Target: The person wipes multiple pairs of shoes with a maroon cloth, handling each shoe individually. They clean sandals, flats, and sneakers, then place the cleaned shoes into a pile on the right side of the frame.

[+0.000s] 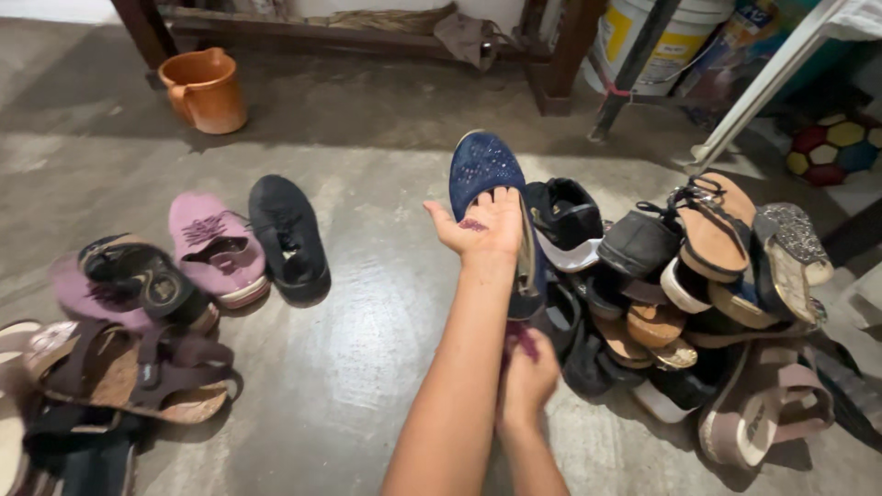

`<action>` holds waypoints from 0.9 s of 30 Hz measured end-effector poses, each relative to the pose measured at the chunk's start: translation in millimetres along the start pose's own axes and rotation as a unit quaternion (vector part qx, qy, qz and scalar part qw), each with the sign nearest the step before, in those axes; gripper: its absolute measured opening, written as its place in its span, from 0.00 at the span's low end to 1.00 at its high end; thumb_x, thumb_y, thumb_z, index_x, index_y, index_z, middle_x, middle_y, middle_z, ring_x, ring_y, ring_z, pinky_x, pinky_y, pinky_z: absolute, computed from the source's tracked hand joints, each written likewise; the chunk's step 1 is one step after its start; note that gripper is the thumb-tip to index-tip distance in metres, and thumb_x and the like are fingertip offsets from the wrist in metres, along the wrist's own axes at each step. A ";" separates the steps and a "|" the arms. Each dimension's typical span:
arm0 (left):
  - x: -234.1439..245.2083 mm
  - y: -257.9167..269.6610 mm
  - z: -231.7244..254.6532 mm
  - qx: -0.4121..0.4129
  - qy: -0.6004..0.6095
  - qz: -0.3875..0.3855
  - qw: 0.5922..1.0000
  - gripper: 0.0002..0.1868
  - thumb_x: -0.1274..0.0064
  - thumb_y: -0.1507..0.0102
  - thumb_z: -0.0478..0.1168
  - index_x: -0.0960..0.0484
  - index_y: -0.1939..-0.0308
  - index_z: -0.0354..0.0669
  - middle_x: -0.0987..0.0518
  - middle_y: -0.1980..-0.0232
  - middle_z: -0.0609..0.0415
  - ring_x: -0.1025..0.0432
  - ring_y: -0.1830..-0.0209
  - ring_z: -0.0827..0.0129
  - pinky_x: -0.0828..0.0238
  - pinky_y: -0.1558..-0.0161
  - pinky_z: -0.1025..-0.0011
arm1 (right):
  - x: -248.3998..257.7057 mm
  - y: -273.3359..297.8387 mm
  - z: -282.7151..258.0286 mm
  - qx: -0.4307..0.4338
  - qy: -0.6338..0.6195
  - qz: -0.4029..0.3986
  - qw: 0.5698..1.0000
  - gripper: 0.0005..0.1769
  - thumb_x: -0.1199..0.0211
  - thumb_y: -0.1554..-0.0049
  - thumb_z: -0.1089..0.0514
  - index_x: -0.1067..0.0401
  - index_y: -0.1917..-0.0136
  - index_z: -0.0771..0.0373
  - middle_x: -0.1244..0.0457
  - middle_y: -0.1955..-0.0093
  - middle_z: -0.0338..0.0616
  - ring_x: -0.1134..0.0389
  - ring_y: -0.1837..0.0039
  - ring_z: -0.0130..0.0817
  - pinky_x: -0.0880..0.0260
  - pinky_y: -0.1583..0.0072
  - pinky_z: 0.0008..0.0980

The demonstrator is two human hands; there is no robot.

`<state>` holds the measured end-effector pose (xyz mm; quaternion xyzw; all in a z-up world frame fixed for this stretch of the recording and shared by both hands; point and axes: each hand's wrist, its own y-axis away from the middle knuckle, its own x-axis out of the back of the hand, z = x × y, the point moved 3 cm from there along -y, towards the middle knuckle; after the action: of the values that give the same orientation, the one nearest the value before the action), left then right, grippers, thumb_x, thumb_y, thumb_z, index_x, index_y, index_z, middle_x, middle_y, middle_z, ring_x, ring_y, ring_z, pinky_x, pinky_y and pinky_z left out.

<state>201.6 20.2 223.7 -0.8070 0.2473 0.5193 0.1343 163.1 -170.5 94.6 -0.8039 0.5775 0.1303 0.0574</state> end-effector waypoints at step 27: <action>73.3 -74.4 139.0 -0.203 -0.948 -0.007 0.244 0.38 0.36 0.40 0.58 0.25 0.37 0.33 0.26 0.38 0.33 0.32 0.35 0.42 0.36 0.34 0.42 | -30.2 -16.0 -151.0 0.298 0.161 -0.016 0.941 0.11 0.35 0.44 0.68 0.24 0.47 0.68 0.30 0.46 0.47 0.31 0.42 0.36 0.34 0.36 0.33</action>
<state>159.2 129.5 95.5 0.2667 -0.1784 0.9410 0.1073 190.8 -174.4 246.9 -0.7695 0.5785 -0.1794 0.2025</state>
